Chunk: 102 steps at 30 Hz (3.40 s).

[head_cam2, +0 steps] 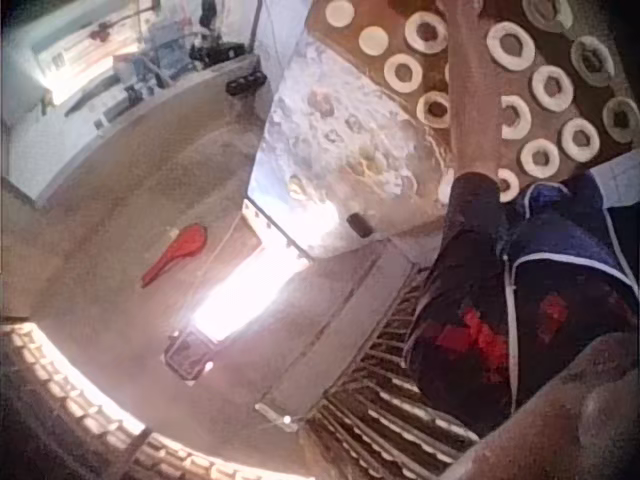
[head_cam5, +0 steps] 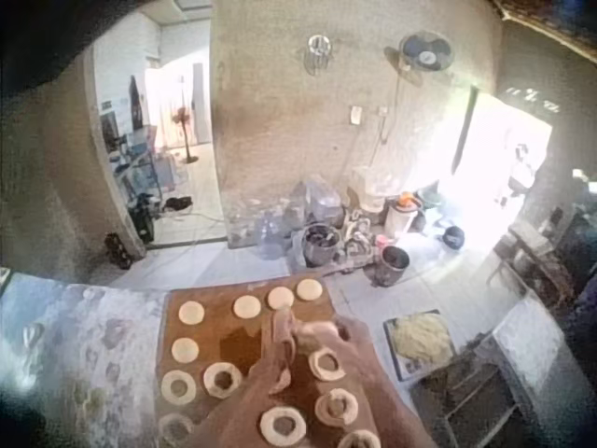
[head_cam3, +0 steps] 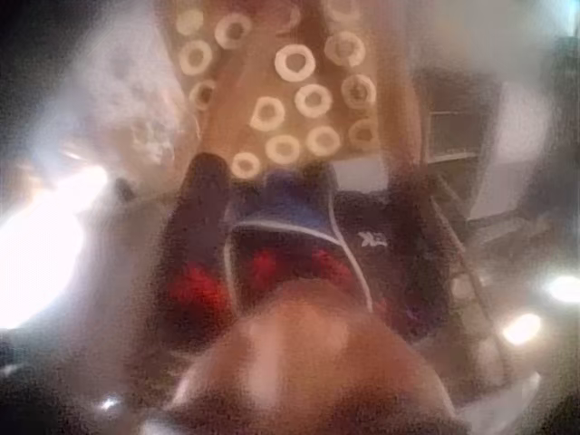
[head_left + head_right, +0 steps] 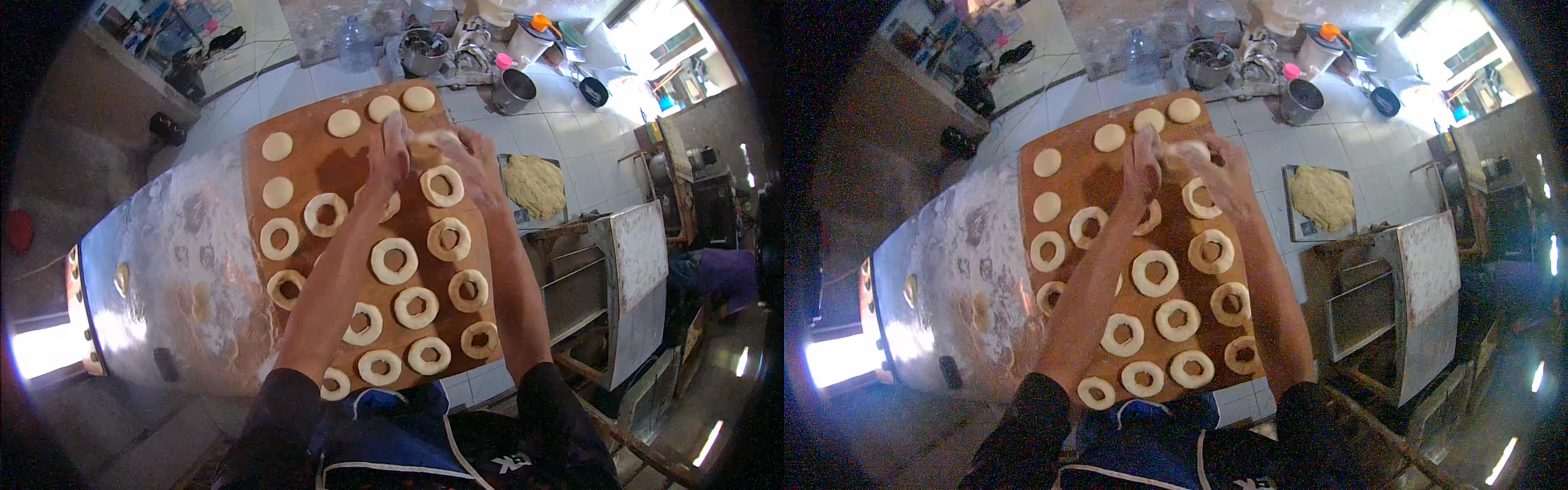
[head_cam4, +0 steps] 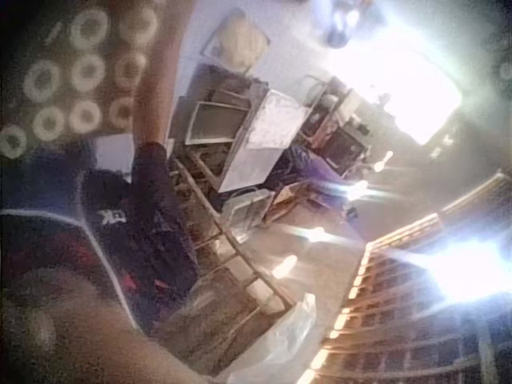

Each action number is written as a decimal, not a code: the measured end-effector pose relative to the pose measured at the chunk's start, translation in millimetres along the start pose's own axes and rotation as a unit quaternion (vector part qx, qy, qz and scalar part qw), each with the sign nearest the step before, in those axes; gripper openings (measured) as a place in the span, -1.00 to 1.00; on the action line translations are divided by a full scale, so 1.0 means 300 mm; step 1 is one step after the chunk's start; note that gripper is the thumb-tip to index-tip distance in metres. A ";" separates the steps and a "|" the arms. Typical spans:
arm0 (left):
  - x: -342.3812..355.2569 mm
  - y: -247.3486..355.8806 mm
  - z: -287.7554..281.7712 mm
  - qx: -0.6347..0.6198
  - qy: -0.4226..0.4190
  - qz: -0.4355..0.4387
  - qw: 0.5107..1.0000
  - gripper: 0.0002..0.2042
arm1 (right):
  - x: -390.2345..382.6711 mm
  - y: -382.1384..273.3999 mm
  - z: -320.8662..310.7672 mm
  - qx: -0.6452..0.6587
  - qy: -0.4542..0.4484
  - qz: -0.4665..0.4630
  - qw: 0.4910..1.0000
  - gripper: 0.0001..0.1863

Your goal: The person shapes small round dough pieces into rings by hand on a wooden board, then places the finished rings onto a multi-tiered rack. The person repeats this process for multiple dough pieces throughout the clip.

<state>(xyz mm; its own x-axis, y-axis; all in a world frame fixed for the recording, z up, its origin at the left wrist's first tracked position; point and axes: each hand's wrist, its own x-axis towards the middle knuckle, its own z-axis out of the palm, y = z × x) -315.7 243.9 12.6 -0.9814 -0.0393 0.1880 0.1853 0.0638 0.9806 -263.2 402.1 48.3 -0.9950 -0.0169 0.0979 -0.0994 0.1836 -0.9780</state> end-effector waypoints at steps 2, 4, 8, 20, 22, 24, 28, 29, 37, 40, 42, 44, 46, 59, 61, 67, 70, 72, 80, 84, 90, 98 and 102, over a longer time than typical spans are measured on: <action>0.109 -0.013 0.059 0.094 0.010 -0.079 0.992 -0.65 | 0.078 0.012 -0.031 -0.062 0.027 -0.062 0.996 -0.55; 0.143 -0.044 0.090 0.222 -0.014 -0.116 0.968 -0.67 | 0.114 0.062 -0.030 -0.139 0.058 0.050 0.987 -0.42; 0.130 -0.112 0.068 0.344 -0.026 -0.018 0.939 -0.72 | 0.098 0.184 -0.044 -0.308 0.057 0.082 0.946 -0.28; 0.009 -0.080 -0.071 0.349 0.019 0.084 0.933 -0.73 | 0.045 0.095 0.123 -0.305 0.111 -0.100 0.941 -0.56; -0.068 -0.062 -0.267 0.409 0.079 0.109 0.903 -0.69 | 0.038 0.092 0.253 -0.297 0.076 -0.099 0.947 -0.55; -0.134 -0.045 -0.473 0.541 0.171 0.102 0.817 -0.67 | 0.055 0.111 0.350 -0.217 0.022 -0.157 0.963 -0.57; -0.173 -0.028 -0.687 0.633 0.055 -0.029 0.772 -0.63 | 0.266 0.173 0.528 -0.375 0.163 -0.310 0.858 -0.66; -0.167 -0.024 -0.690 0.621 0.024 -0.062 0.781 -0.59 | 0.316 0.186 0.557 -0.409 0.182 -0.335 0.829 -0.65; -0.439 0.148 -0.997 0.281 0.083 -0.120 0.949 -0.63 | 0.408 0.187 0.519 -0.453 -0.049 -0.136 0.880 -0.58; -0.732 0.195 -1.225 0.311 0.156 -0.111 0.931 -0.71 | 0.285 0.069 0.593 -0.337 -0.093 -0.112 0.930 -0.62; -0.911 0.177 -1.325 0.302 0.193 -0.177 0.917 -0.70 | 0.154 -0.033 0.684 -0.256 -0.115 -0.070 0.957 -0.72; -1.055 0.134 -1.396 0.279 0.173 -0.264 0.907 -0.69 | -0.023 -0.107 0.840 -0.202 -0.196 -0.135 0.950 -0.76; -1.133 0.067 -1.426 0.256 0.127 -0.317 0.904 -0.67 | -0.189 -0.141 1.037 -0.091 -0.318 -0.144 0.933 -0.76; -1.142 0.039 -1.399 0.232 0.235 -0.117 0.937 -0.61 | -0.485 -0.117 1.471 -0.292 -0.339 -0.108 0.888 -0.70; -1.120 0.049 -1.403 0.157 0.231 -0.123 0.952 -0.66 | -0.539 -0.144 1.448 -0.145 -0.334 -0.038 0.930 -0.67; -1.138 0.046 -1.431 0.014 0.166 -0.159 0.973 -0.72 | -0.696 -0.218 1.431 -0.039 -0.295 0.014 0.955 -0.61; -1.163 0.047 -1.426 0.023 0.162 -0.129 0.978 -0.71 | -0.747 -0.265 1.450 -0.033 -0.268 0.022 0.963 -0.55; -1.172 0.055 -1.415 0.085 0.179 -0.138 0.970 -0.71 | -0.789 -0.292 1.467 -0.063 -0.241 -0.007 0.968 -0.51; -1.216 0.109 -1.448 -0.430 0.108 -0.158 0.882 -0.60 | -0.833 -0.297 1.460 0.132 -0.325 0.152 0.924 -0.57; -1.196 0.084 -1.456 -0.100 0.083 0.034 0.991 -0.55 | -0.807 -0.268 1.479 -0.008 -0.235 0.145 0.961 -0.65; -1.107 -0.056 -1.374 -0.266 0.242 -0.082 0.930 -0.77 | -0.857 -0.276 1.483 0.191 -0.149 0.236 0.941 -0.46; -1.120 -0.155 -1.267 -0.298 0.249 -0.207 0.898 -0.66 | -0.893 -0.288 1.445 -0.064 -0.077 0.107 0.989 -0.42; -1.101 -0.127 -1.233 -0.072 0.198 -0.041 0.977 -0.78 | -0.899 -0.232 1.397 -0.022 -0.106 0.167 0.980 -0.45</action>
<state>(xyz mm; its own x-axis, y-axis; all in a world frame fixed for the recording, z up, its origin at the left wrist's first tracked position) 20.2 -114.4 -66.4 -0.9018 -0.4233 0.0873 0.1405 -0.0960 0.9854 11.4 -17.9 12.7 -0.9506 -0.1520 -0.2706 0.2269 0.2549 -0.9400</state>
